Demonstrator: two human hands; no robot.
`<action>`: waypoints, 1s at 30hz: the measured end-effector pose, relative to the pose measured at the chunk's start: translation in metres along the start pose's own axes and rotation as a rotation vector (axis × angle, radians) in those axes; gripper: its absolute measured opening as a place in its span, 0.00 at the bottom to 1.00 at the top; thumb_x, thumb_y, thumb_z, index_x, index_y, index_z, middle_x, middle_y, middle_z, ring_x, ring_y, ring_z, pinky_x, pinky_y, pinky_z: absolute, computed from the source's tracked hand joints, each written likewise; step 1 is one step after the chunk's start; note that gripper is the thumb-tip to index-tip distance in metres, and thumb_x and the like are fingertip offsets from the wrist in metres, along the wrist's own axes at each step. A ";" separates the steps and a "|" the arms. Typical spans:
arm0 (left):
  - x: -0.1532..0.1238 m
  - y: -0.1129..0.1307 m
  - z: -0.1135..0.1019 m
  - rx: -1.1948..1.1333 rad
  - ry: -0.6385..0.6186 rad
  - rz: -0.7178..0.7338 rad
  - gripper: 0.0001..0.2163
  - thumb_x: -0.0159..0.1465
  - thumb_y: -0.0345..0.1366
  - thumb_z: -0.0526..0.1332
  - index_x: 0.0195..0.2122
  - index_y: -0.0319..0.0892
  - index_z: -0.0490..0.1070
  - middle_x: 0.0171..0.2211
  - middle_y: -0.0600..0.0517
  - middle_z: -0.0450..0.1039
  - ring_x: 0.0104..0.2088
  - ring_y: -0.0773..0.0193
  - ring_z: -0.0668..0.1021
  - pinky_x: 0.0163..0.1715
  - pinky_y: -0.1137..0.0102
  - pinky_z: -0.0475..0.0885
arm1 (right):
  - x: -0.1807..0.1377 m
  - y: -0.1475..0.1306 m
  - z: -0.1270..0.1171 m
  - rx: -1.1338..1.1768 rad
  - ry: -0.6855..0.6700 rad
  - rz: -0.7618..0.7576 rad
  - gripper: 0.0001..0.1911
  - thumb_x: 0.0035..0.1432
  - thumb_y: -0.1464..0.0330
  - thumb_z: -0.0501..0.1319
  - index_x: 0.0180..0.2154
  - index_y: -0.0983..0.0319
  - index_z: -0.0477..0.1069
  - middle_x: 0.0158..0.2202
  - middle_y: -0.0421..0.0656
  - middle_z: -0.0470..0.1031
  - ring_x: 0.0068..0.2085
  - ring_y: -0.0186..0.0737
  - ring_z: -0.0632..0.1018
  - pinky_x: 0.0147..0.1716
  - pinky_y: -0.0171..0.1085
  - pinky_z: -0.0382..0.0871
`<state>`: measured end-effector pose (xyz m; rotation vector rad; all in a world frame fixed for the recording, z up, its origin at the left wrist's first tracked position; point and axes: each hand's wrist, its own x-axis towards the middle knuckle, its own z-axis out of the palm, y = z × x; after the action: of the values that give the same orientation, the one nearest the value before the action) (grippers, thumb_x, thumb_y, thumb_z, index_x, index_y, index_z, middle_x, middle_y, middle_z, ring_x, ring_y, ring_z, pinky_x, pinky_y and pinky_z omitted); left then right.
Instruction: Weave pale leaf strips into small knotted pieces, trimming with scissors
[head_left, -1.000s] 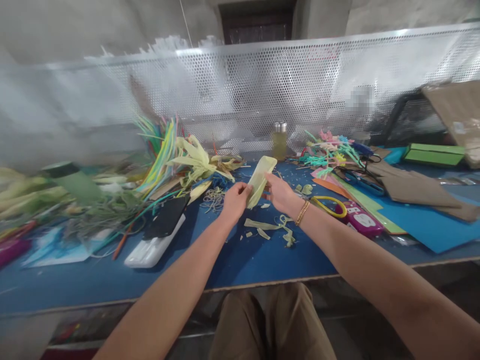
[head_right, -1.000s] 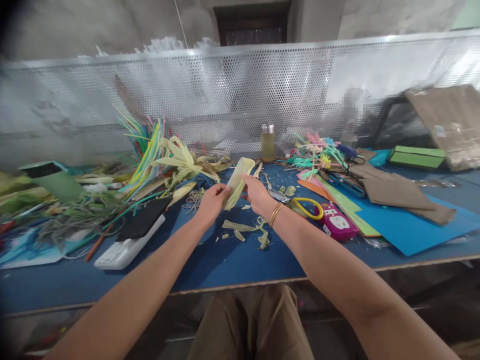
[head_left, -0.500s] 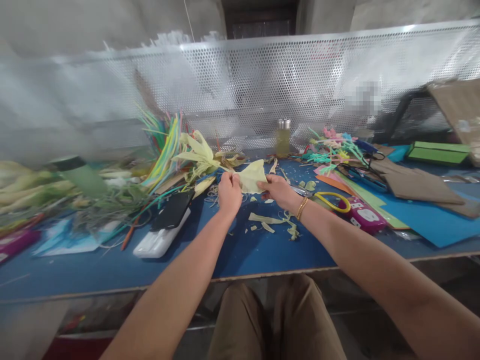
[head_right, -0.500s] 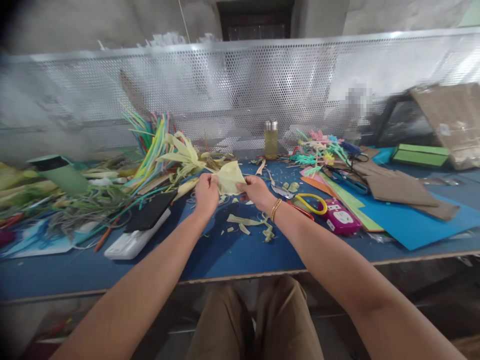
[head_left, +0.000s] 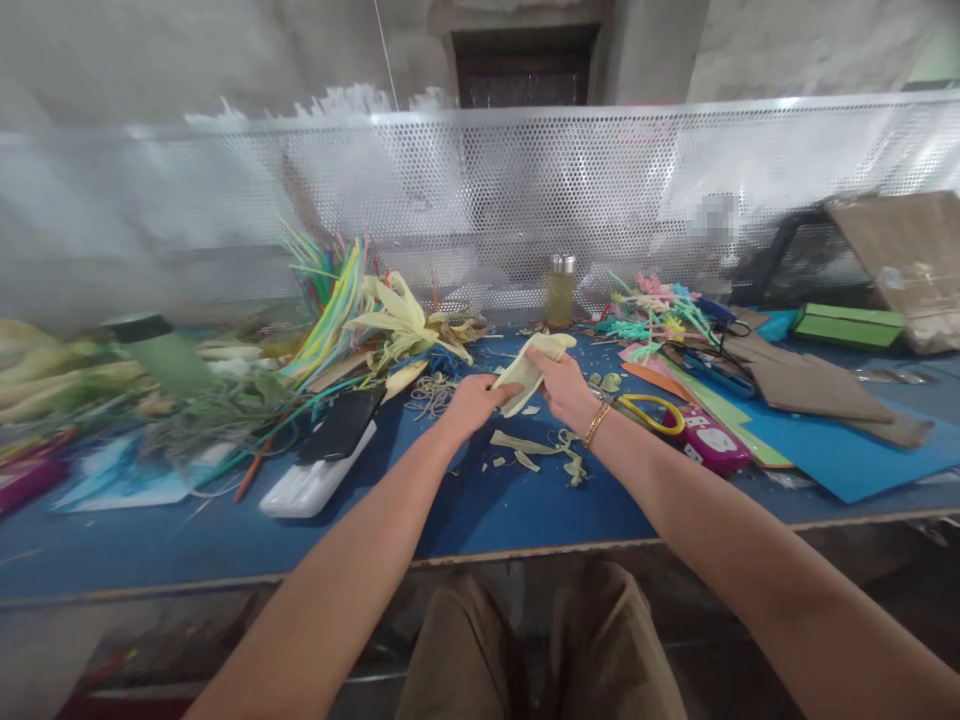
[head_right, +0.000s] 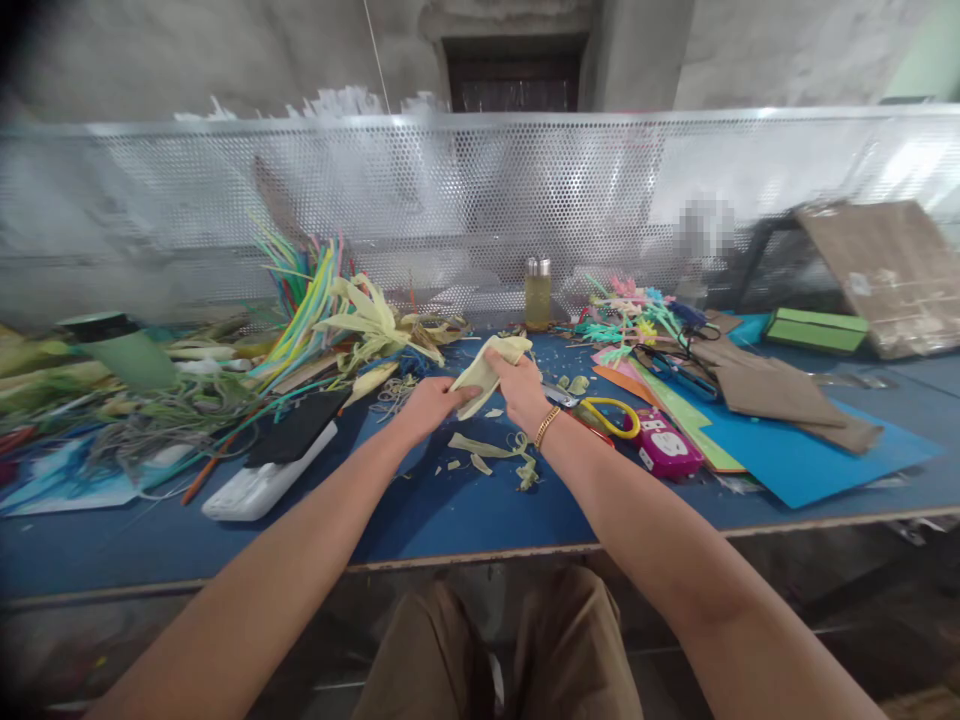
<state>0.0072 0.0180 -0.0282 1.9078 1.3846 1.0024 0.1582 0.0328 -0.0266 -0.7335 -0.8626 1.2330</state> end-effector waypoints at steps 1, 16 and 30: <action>0.001 0.003 0.000 -0.003 -0.008 0.008 0.19 0.52 0.51 0.65 0.16 0.42 0.67 0.13 0.57 0.61 0.17 0.69 0.61 0.20 0.71 0.53 | 0.004 -0.002 -0.002 0.039 0.059 0.020 0.08 0.49 0.67 0.67 0.32 0.61 0.71 0.27 0.36 0.75 0.27 0.31 0.74 0.29 0.32 0.70; -0.008 -0.001 -0.002 0.042 -0.112 0.068 0.21 0.61 0.53 0.56 0.19 0.44 0.74 0.17 0.51 0.71 0.19 0.63 0.72 0.24 0.69 0.64 | 0.063 -0.049 -0.069 0.092 0.597 -0.226 0.08 0.60 0.60 0.59 0.36 0.57 0.66 0.27 0.35 0.72 0.28 0.33 0.76 0.25 0.31 0.72; 0.001 0.002 0.004 -0.133 0.066 0.105 0.14 0.52 0.46 0.66 0.21 0.41 0.68 0.18 0.57 0.63 0.20 0.69 0.64 0.22 0.72 0.56 | 0.014 -0.018 -0.014 -0.400 0.206 -0.464 0.10 0.50 0.62 0.66 0.27 0.61 0.71 0.23 0.35 0.68 0.27 0.31 0.68 0.25 0.29 0.63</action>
<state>0.0113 0.0185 -0.0285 1.8798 1.2313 1.1875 0.1805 0.0434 -0.0157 -0.8974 -1.0476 0.5668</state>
